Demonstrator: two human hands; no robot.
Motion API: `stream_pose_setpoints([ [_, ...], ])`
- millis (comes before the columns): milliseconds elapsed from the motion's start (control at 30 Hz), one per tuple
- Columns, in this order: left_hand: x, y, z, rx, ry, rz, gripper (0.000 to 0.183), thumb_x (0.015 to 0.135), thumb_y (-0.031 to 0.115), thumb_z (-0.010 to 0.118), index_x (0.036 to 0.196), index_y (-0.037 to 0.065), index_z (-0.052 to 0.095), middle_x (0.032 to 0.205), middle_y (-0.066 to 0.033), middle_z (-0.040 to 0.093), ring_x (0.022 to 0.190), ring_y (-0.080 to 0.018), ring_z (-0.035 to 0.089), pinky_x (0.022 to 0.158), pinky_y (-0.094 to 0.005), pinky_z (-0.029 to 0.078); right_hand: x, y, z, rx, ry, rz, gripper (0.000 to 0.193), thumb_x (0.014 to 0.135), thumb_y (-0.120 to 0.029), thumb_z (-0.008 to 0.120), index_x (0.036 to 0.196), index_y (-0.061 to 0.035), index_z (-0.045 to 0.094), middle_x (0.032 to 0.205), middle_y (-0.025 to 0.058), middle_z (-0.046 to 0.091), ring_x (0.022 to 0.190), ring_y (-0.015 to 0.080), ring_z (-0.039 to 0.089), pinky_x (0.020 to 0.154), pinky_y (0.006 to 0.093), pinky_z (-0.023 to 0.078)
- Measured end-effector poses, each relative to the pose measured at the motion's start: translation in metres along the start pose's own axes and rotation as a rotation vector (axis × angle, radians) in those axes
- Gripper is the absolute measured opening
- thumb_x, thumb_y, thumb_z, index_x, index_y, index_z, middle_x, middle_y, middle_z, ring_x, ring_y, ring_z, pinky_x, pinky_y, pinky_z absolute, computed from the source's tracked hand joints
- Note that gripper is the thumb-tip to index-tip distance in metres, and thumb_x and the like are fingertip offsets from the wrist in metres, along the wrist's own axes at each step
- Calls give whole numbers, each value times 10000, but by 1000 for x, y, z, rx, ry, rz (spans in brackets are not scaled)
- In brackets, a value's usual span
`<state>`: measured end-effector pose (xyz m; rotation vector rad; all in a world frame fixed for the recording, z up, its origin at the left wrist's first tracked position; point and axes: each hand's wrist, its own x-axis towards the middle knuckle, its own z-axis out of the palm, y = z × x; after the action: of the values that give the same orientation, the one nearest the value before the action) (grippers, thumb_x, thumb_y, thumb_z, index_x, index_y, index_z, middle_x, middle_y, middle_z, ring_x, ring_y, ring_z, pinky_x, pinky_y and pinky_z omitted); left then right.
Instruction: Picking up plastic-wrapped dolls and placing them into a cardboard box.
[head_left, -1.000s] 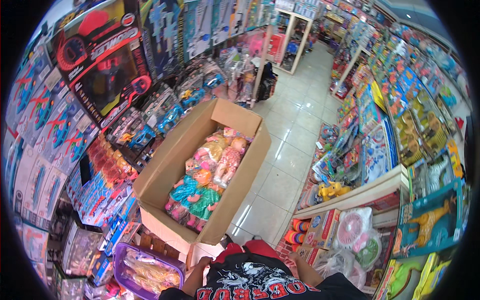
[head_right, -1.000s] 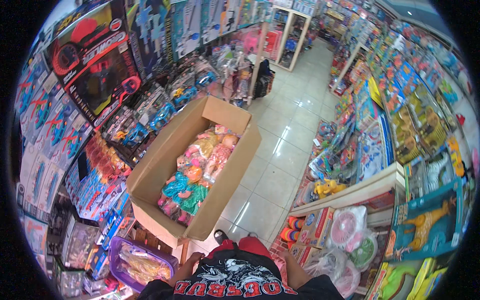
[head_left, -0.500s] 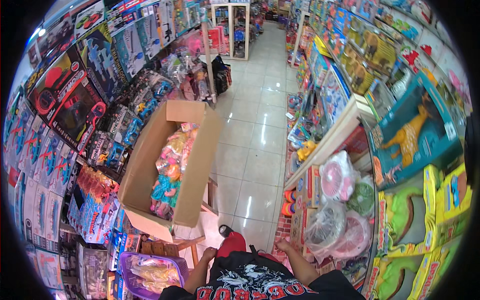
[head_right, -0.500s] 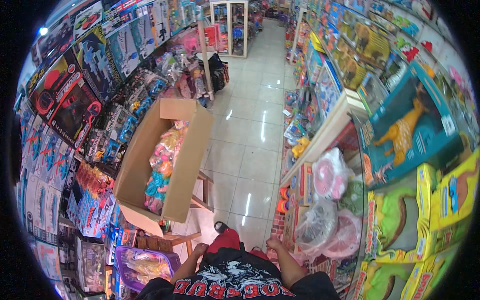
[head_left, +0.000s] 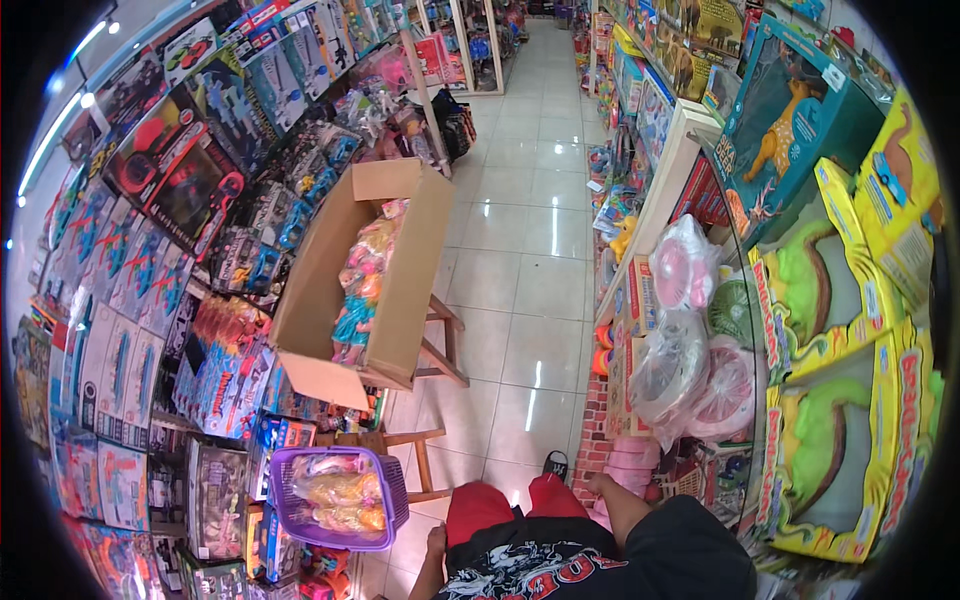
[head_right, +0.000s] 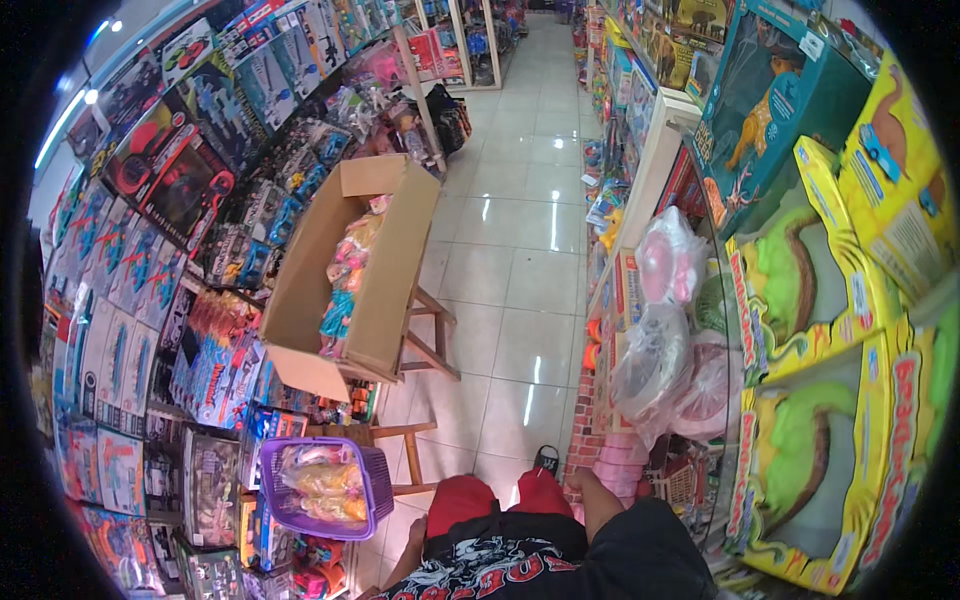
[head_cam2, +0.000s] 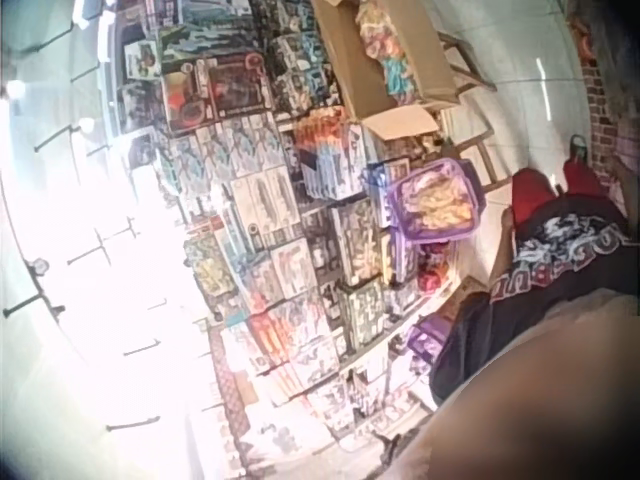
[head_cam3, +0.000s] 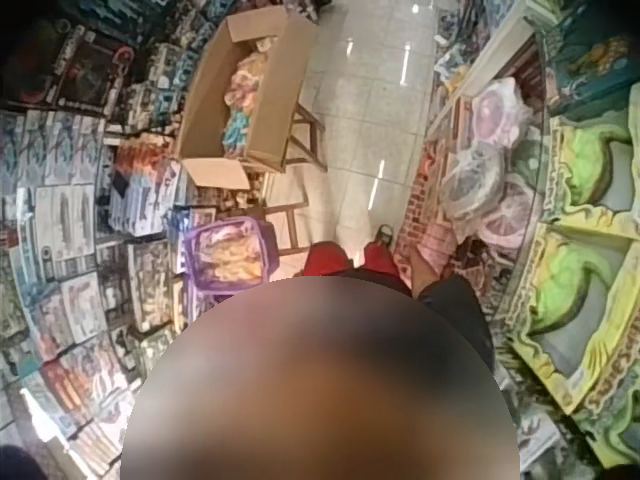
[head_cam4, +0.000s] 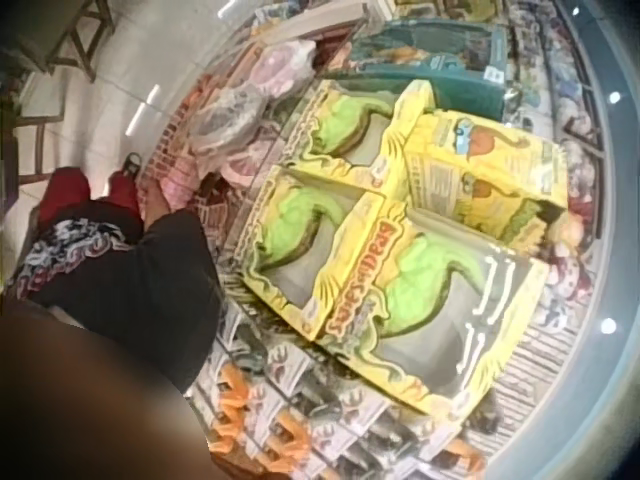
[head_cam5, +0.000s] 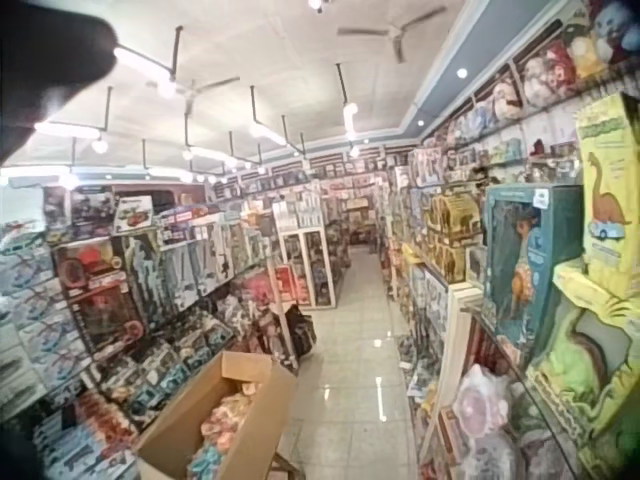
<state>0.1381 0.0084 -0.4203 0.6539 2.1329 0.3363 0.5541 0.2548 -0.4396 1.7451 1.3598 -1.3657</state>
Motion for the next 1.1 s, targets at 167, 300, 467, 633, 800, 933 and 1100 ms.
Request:
stream_pose_setpoints([
  [167, -27, -70, -22, 57, -258, -7, 390, 947, 314, 442, 907, -7, 659, 872, -183, 683, 814, -312, 655, 744, -384, 507, 20, 5, 27, -226, 9, -269, 258, 827, -250, 577, 784, -35, 712, 770, 127, 696, 649, 222, 684, 565, 379, 555],
  [300, -47, -108, -39, 242, -590, 15, 335, 944, 233, 439, 961, -13, 665, 820, -138, 689, 659, -234, 655, 644, -354, 529, 55, 0, 60, -804, 159, -572, 213, 798, -209, 603, 908, -50, 693, 814, 122, 701, 708, 225, 685, 536, 391, 542],
  [467, -31, -213, -70, -713, -474, -192, 275, 927, 210, 518, 1100, 21, 615, 884, -106, 672, 698, -207, 641, 565, -348, 528, -7, -57, 151, 799, 126, -235, 138, 816, -46, 585, 932, -23, 656, 748, 121, 658, 575, 241, 634, 446, 354, 514],
  [633, -54, -218, -118, -672, 387, 248, 180, 940, 163, 534, 1005, 12, 609, 841, -83, 629, 688, -162, 607, 644, -291, 506, -107, -115, 212, 593, 235, -361, 185, 849, -54, 534, 988, -9, 647, 768, 107, 659, 618, 183, 645, 459, 318, 489],
  [800, -78, -145, -213, -443, 806, 392, 181, 939, 171, 533, 946, -9, 519, 906, -131, 515, 865, -245, 495, 782, -353, 400, -156, -193, 245, 775, 251, -696, 167, 886, -54, 543, 1018, -5, 632, 793, 81, 655, 638, 159, 635, 534, 283, 502],
  [933, -92, -89, -266, -253, 960, 533, 232, 922, 218, 557, 950, -9, 515, 959, -153, 502, 940, -311, 463, 840, -425, 359, -228, -282, 252, 630, 474, -1014, 106, 871, -49, 580, 954, 9, 614, 791, 82, 634, 724, 162, 634, 597, 289, 500],
  [1100, -79, -60, -299, 157, 904, 666, 244, 891, 274, 579, 990, 51, 588, 1081, -136, 557, 1064, -327, 477, 932, -483, 336, -288, -355, 250, 100, 738, -1202, 201, 775, -94, 635, 967, -33, 638, 973, 128, 622, 970, 263, 584, 850, 374, 458],
])
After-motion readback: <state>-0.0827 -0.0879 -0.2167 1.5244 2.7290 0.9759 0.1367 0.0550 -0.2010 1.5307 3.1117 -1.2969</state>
